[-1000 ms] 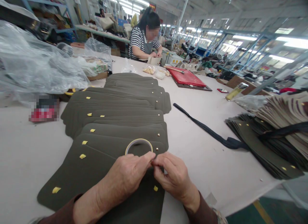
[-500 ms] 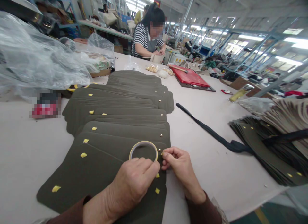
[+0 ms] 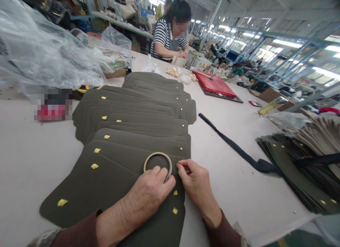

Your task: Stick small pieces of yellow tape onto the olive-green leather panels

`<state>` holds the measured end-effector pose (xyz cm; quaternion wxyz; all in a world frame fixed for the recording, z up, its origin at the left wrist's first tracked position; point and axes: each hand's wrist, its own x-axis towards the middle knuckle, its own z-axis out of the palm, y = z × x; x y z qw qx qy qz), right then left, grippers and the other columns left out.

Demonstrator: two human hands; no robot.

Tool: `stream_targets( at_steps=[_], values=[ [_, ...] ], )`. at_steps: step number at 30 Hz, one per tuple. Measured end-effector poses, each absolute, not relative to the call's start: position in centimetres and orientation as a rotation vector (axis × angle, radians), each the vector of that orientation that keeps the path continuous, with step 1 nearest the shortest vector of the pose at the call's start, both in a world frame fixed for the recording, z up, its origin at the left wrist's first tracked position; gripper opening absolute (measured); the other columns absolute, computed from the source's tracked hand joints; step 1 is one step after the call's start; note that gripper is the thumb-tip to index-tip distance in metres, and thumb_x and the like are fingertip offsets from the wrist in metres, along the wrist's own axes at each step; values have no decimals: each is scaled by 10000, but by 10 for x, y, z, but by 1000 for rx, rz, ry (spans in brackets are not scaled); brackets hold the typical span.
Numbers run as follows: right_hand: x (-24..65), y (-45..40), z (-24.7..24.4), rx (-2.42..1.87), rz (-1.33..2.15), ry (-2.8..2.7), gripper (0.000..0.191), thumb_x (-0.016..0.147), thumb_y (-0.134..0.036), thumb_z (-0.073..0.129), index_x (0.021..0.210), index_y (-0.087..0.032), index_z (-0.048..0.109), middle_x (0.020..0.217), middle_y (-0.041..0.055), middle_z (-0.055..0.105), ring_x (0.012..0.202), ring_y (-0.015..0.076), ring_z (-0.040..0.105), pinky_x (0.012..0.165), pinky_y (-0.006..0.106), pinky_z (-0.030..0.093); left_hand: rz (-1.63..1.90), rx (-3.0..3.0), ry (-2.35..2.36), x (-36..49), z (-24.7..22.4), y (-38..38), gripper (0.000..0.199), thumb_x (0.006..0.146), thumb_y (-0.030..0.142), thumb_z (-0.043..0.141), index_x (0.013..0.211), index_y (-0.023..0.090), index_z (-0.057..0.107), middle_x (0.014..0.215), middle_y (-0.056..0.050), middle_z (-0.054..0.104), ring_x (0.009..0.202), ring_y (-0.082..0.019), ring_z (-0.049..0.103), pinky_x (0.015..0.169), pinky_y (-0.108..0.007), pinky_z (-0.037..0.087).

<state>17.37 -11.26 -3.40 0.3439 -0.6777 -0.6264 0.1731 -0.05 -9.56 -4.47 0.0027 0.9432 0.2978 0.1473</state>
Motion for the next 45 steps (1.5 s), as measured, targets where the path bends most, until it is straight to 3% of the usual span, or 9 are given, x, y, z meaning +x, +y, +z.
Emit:
stream_targets(
  at_steps=[4,7,12,20,27,31,35,39,45],
  values=[
    [179,-118,-40,-1798,447,-1553,156,859,-235,594,1003,-178,580,617,-33,648,528,142,621,544,237,467,424,2947,932,-1,-43,-96,106,851,127,550,918,202,519,804,-14,548,708,-193,502,606,-311,413],
    [184,-127,-44,-1726,426,-1583,61,898,-238,558,888,-193,597,677,-9,652,563,137,623,560,233,477,424,2945,918,-2,-42,-96,102,847,128,562,889,207,513,796,-11,543,699,-198,503,605,-320,405],
    [181,-128,-49,-1593,201,-1832,139,925,-179,514,902,-184,651,820,48,678,741,173,643,699,273,484,468,3011,947,-1,-47,-96,69,864,155,539,893,210,510,779,-7,534,666,-197,500,604,-337,380],
    [176,-115,-42,-1663,250,-1868,131,892,-153,538,836,-174,655,727,23,618,650,153,590,627,254,449,673,3043,905,-2,-39,-90,90,898,127,434,897,189,500,717,0,528,605,-170,499,549,-296,380],
    [185,-136,-19,-1600,684,-1835,106,853,-180,617,796,-195,706,709,-4,672,622,128,604,593,225,456,938,2793,738,-16,-40,-81,225,957,132,365,1141,157,492,778,-8,644,693,-138,628,656,-245,511],
    [179,-141,-15,-1415,576,-1664,154,873,-169,584,991,-186,683,862,38,703,719,147,636,662,247,504,1064,2731,660,-15,-37,-82,253,964,181,423,1209,127,462,852,-36,705,726,-129,678,659,-217,538],
    [171,-138,-14,-1223,464,-1810,180,879,-129,560,1021,-191,651,939,67,685,816,164,634,743,275,518,1050,2746,710,-13,-35,-86,353,977,190,395,1310,74,374,855,-57,725,684,-136,688,607,-222,536],
    [167,-135,-13,-1244,402,-1872,174,873,-102,535,976,-186,647,876,63,679,806,169,627,739,280,505,1011,2784,741,-13,-36,-89,334,969,186,413,1287,86,388,836,-45,720,662,-144,683,601,-243,534],
    [165,-133,-15,-1261,351,-1905,144,859,-100,514,843,-175,635,706,31,641,634,139,589,617,248,471,1052,2824,791,-15,-38,-89,288,975,196,391,1243,94,424,771,-25,702,592,-145,655,548,-249,505]
  ],
)
